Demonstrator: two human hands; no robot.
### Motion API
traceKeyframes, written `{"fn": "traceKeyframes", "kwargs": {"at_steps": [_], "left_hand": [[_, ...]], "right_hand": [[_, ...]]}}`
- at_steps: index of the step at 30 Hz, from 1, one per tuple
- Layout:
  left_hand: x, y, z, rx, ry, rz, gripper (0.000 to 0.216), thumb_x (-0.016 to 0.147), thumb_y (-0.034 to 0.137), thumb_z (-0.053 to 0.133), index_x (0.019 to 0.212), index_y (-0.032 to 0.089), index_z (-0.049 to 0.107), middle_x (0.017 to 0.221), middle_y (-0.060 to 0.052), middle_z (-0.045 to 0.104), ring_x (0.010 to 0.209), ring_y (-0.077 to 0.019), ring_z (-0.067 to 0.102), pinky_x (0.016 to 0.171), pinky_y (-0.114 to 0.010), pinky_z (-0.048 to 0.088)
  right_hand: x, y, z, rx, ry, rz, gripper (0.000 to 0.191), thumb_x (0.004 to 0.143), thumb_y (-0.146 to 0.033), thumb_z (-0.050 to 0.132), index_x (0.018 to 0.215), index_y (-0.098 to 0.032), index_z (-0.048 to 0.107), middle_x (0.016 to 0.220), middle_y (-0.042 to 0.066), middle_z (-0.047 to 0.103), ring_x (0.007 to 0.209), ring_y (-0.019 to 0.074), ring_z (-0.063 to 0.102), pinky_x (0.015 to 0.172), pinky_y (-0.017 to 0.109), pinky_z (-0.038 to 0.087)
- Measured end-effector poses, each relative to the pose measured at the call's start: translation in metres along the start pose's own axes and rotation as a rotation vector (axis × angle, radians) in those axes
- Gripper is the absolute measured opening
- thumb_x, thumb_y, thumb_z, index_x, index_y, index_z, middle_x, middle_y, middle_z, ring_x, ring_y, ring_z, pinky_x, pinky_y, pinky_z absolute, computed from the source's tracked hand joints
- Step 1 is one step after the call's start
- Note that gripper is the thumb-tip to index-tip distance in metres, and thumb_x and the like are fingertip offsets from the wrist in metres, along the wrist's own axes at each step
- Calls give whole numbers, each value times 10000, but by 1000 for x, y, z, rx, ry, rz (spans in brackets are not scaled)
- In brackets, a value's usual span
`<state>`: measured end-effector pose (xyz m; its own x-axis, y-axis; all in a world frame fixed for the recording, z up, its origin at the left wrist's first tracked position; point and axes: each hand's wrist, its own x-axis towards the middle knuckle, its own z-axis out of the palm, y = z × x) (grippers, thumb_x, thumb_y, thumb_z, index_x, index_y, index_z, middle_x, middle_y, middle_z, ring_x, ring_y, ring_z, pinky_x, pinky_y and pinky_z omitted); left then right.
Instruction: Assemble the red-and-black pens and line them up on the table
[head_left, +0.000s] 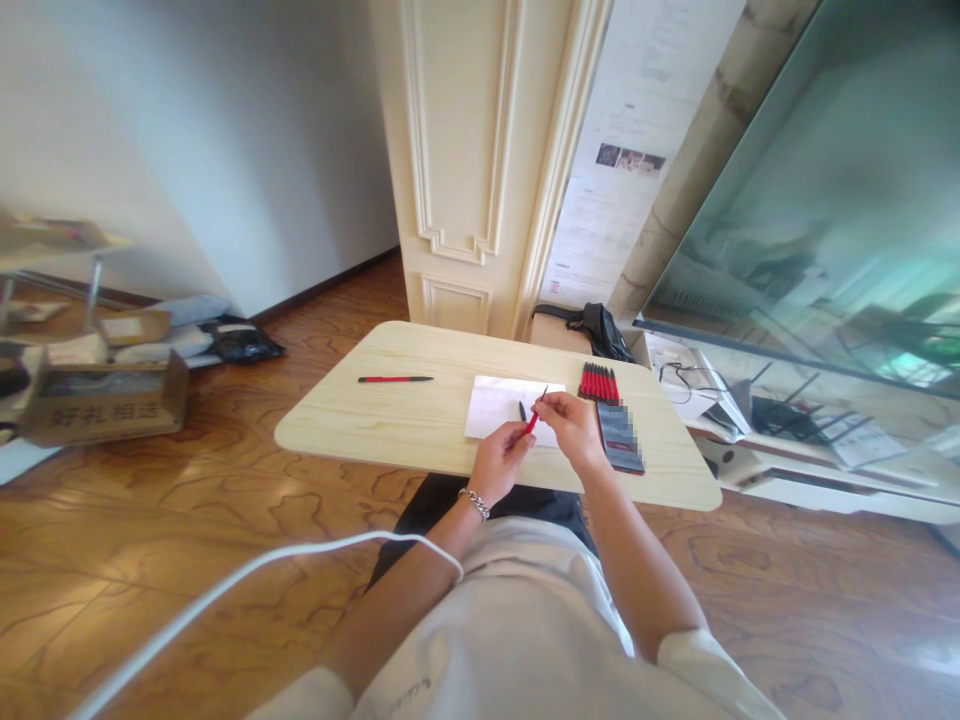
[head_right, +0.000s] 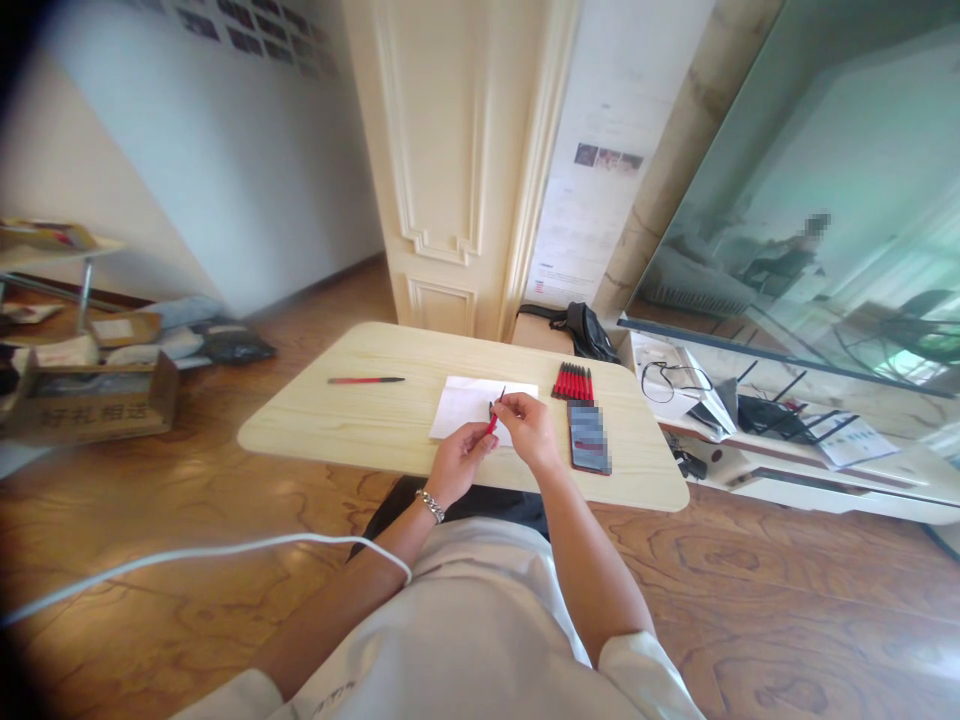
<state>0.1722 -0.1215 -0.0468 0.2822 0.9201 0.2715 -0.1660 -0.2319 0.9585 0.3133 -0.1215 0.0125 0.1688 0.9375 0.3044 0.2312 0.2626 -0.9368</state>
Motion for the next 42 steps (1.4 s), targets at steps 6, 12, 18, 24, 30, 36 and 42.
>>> {"fn": "traceKeyframes", "kwargs": {"at_steps": [6, 12, 18, 24, 30, 36, 42], "left_hand": [[-2, 1, 1, -42, -4, -10, 311, 807, 418, 618, 993, 169, 639, 847, -67, 694, 814, -186, 651, 777, -323, 501], [0, 4, 0, -89, 27, 3, 339, 820, 421, 604, 1019, 147, 609, 856, -79, 692, 799, -177, 657, 769, -331, 518], [1, 7, 1, -144, 128, 1, 344, 811, 420, 619, 1011, 140, 596, 854, -83, 690, 782, -174, 662, 748, -327, 530], [1, 5, -2, -122, 112, -5, 350, 808, 425, 618, 1018, 145, 600, 872, -84, 691, 800, -181, 661, 745, -325, 530], [1, 6, -1, -110, 126, -9, 332, 805, 421, 622, 997, 152, 604, 854, -76, 694, 784, -176, 661, 739, -318, 527], [2, 4, -1, -143, 120, -3, 342, 801, 419, 627, 1015, 154, 601, 866, -75, 697, 788, -174, 664, 760, -326, 526], [1, 5, -1, -137, 117, -4, 332, 811, 411, 619, 1019, 153, 596, 868, -74, 694, 794, -171, 665, 773, -326, 528]], "right_hand": [[-1, 1, -5, -66, -56, 17, 264, 764, -411, 614, 830, -160, 656, 812, 49, 679, 719, 147, 585, 671, 264, 458], [12, 5, -14, 0, -151, 79, 322, 769, -429, 610, 935, -155, 648, 815, 43, 681, 684, 129, 584, 620, 240, 443], [41, 38, -12, -536, -115, 100, 206, 757, -290, 605, 867, -154, 716, 838, 49, 711, 771, 162, 627, 724, 260, 448], [55, 46, 4, -821, -237, 143, 194, 778, -267, 589, 869, -196, 745, 887, 45, 727, 837, 168, 645, 736, 228, 431], [60, 37, 9, -912, -249, 168, 210, 775, -283, 594, 901, -209, 744, 950, 62, 723, 895, 190, 646, 768, 239, 434], [64, 34, 10, -956, -296, 134, 205, 767, -259, 594, 893, -215, 749, 963, 63, 722, 912, 197, 646, 754, 231, 431], [68, 33, 11, -1029, -347, 115, 219, 766, -271, 585, 906, -210, 742, 971, 82, 719, 921, 208, 649, 757, 236, 435]]}}
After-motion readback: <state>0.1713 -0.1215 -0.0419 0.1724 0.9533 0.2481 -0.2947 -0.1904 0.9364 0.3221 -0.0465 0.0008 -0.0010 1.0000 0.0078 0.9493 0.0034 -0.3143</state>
